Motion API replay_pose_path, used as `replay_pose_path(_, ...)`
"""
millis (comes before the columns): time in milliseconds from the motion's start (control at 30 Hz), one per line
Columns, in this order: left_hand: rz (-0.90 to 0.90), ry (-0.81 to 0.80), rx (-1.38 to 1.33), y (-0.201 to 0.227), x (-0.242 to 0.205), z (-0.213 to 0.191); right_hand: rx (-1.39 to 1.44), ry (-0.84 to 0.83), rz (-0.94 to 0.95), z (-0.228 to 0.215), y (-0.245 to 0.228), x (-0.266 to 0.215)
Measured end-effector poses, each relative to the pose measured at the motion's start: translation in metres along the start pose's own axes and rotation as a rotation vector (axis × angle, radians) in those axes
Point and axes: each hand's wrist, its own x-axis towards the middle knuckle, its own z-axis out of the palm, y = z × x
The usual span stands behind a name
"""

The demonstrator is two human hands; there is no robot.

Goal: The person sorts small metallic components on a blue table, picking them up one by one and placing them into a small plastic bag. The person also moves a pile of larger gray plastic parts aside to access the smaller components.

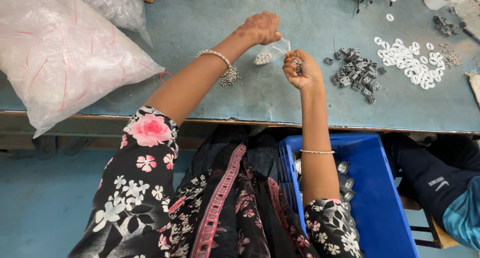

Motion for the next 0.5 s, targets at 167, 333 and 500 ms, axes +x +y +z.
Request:
replay_pose_path(167,-0.157,-0.243,-0.130,0.012,-0.011,-0.012,0.015,-0.026,0.038,-0.001,0.000,-0.002)
replay_pose_path(333,-0.219,-0.135,-0.061,0.016,0.001,-0.003,0.082,-0.030,0.042,-0.010,-0.002,-0.014)
replay_pose_path(500,-0.468,-0.149,-0.396,0.007,0.014,0.014,0.556,0.084,0.037,-0.018,-0.026,-0.009)
